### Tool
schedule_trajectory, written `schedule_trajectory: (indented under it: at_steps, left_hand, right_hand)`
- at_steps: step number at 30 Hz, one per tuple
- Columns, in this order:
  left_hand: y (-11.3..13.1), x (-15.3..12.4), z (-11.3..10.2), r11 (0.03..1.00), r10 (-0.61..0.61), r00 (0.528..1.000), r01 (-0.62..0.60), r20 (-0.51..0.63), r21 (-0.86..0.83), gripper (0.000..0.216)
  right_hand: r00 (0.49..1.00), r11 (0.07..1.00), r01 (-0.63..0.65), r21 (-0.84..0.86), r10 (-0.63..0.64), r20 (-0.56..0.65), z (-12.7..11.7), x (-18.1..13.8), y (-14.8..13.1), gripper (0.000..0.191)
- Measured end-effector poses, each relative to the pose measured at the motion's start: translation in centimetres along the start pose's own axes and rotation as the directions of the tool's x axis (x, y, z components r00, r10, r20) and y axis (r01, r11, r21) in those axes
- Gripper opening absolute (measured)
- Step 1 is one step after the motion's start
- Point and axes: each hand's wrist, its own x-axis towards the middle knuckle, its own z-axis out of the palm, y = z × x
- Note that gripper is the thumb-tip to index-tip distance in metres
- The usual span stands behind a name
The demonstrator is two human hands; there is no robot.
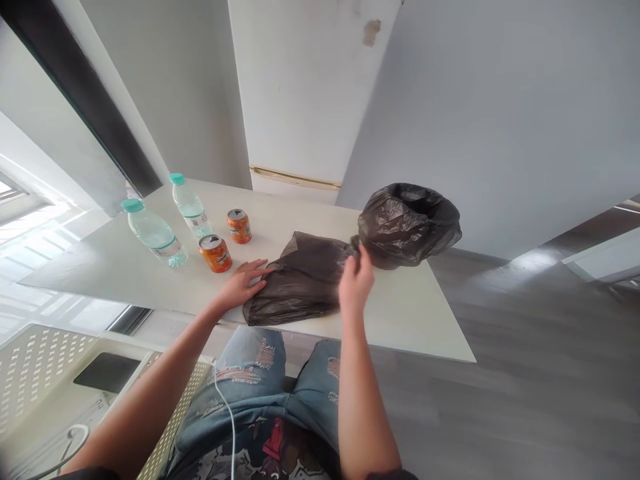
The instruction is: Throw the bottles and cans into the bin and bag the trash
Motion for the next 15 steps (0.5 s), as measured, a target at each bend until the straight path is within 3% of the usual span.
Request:
schedule_trajectory:
  at_steps: [2,5,7,9,10,13,15]
  left_hand:
    - [-0.2,0.1,0.3,0.999,0.008,1.0,-0.009,0.01,0.032,0.047]
    - [-0.5,0.1,0.4,0.999,0.004,1.0,-0.004,-0.001,0.036,0.046]
    - [-0.6,0.1,0.5,1.0,0.001,1.0,-0.001,-0.015,0.026,0.046]
    - [-0.5,0.1,0.4,1.0,0.005,1.0,-0.004,-0.022,0.012,0.045]
    - [-0.5,0.1,0.4,1.0,0.008,1.0,-0.007,-0.025,0.005,0.045]
    - [-0.4,0.0,0.4,1.0,0.012,0.999,-0.013,-0.036,-0.014,0.044]
    - [-0.5,0.1,0.4,1.0,0.012,0.999,-0.013,-0.043,-0.019,0.044]
  right_hand:
    - [0.958,0.968,0.163,-0.193,-0.109,0.264,2.4,-1.9,-1.8,0.059]
    - [0.784,0.879,0.318,-0.356,-0.033,0.619,5.7,-5.0,-2.9,0.072]
    - [0.649,0.854,0.354,-0.381,0.069,0.758,6.7,-6.4,-3.2,0.078]
    - [0.579,0.872,0.367,-0.323,0.057,0.813,6.3,-6.6,-3.5,0.072]
    - [0.592,0.886,0.369,-0.279,0.007,0.806,5.7,-6.1,-3.7,0.067]
    - [0.727,0.895,0.383,-0.228,-0.14,0.672,3.4,-2.9,-4.3,0.059]
    - [0.75,0.867,0.417,-0.273,-0.158,0.643,2.9,-0.4,-3.9,0.061]
